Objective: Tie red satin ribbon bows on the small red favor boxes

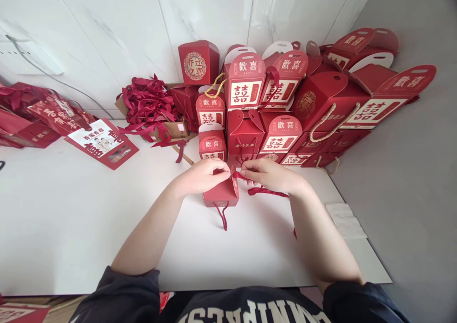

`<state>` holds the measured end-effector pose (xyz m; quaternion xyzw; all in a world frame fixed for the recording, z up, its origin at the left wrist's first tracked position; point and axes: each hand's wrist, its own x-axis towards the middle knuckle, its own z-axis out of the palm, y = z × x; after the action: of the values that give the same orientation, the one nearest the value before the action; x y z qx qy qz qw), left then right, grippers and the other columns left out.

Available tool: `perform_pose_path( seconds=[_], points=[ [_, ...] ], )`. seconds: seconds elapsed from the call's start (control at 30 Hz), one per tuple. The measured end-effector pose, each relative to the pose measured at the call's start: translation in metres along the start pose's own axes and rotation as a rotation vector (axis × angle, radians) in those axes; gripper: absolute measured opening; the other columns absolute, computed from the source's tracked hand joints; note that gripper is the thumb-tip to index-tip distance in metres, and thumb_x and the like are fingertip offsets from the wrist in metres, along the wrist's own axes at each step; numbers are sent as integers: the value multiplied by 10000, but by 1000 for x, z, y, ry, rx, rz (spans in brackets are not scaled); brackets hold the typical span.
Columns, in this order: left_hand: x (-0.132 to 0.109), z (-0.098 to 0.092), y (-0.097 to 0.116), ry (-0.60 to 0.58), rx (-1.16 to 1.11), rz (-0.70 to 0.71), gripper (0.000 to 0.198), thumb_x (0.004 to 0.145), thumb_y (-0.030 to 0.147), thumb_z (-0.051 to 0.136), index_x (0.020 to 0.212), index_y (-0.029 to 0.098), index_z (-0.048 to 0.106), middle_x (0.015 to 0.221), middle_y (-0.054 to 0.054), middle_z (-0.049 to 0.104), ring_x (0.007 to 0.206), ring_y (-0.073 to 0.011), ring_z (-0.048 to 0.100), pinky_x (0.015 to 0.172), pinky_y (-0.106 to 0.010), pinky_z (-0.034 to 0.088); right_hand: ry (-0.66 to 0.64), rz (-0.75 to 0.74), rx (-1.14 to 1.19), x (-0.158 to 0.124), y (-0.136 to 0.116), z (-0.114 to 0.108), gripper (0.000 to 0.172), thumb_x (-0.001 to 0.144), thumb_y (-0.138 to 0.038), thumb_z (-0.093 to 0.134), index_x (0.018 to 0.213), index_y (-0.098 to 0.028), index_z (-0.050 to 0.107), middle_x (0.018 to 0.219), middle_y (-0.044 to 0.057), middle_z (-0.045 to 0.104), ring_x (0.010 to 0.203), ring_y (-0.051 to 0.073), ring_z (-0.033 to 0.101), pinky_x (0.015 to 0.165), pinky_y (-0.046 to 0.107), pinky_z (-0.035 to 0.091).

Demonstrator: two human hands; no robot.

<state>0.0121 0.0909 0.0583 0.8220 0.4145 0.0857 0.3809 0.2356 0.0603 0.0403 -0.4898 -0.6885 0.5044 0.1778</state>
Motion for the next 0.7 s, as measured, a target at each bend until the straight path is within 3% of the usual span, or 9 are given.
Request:
perform_pose_path(
  seconds=[0.33, 0.7],
  points=[
    [3, 3, -3, -32, -23, 14, 245, 873, 388, 519, 901, 204, 677, 1014, -30, 686, 938, -207, 619, 792, -298, 460, -54, 25, -41, -7, -6, -3, 297, 880, -481, 544, 784, -200, 552, 805, 19, 629, 680, 160, 630, 576, 256, 473],
    [6, 3, -6, 8, -70, -6, 167, 844, 313, 515, 791, 206, 633, 894, 14, 679, 883, -184, 607, 791, -296, 443, -117, -21, -178, -7, -10, -4, 271, 909, -429, 509, 783, -198, 572, 732, 7, 654, 661, 156, 618, 583, 249, 414]
  ],
)
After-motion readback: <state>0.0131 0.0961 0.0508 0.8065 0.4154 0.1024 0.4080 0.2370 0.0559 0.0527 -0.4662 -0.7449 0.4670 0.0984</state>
